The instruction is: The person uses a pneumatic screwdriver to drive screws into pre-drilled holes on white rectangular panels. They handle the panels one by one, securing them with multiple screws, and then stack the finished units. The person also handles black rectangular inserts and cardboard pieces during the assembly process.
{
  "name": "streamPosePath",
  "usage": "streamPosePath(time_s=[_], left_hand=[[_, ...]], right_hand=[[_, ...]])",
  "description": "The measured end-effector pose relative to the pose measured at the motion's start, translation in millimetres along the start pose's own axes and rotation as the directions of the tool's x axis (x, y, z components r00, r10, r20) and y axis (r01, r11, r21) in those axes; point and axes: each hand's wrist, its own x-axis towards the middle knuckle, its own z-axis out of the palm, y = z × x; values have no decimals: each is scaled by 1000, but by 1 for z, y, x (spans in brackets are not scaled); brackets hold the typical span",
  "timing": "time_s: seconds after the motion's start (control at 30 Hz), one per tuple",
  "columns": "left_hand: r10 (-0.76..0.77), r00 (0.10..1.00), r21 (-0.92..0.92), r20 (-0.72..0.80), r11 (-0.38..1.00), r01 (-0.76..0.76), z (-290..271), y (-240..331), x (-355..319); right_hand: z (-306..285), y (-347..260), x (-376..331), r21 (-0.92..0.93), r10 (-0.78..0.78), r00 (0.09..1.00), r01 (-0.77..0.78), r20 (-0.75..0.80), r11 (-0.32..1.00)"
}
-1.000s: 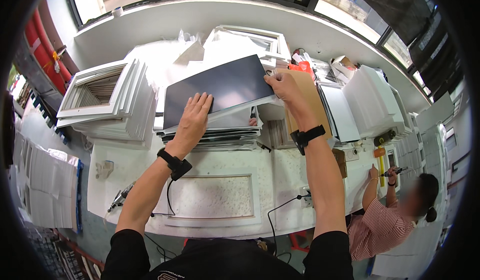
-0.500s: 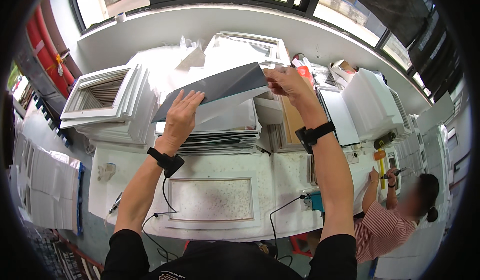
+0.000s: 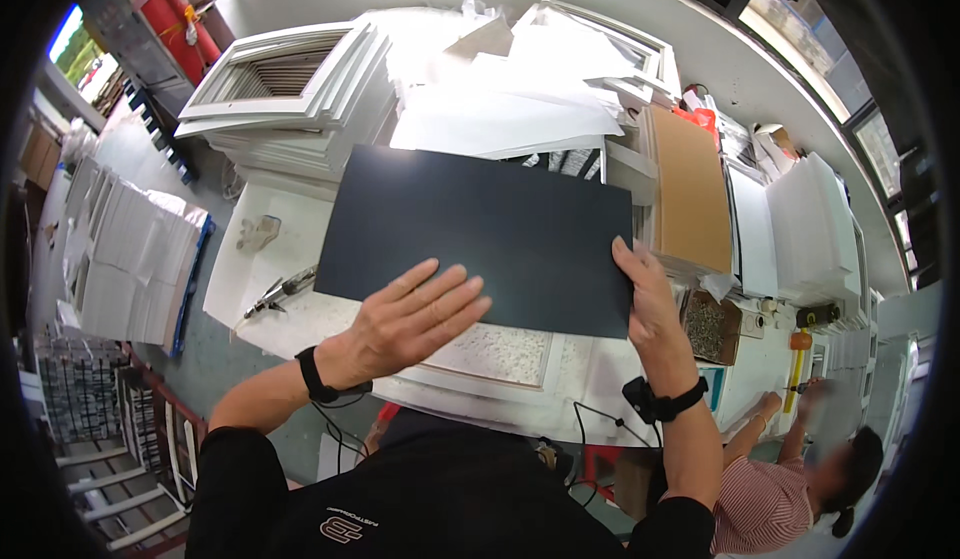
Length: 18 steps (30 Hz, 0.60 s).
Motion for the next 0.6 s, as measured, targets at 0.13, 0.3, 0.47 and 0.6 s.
streamPosePath(time_s=[0.13,0.3,0.47,0.6], left_hand=[[-130,957,-171,259,969,178,11,48,-112],[-655,698,-112,288,701,704,12,64,-219],[-907,403,-44,120,401,915,44,53,-267],[-927,357,-85,115,349,933,78,33,-273]], right_hand=[[-44,98,-33,54,95,992,-90,-80,994],[-94,177,-45,32,158,982,-155,-108,987],[-112,212,-31,-1,169,975,-170,-143,985],[-98,219,-19,6,169,975,-170,-146,985]])
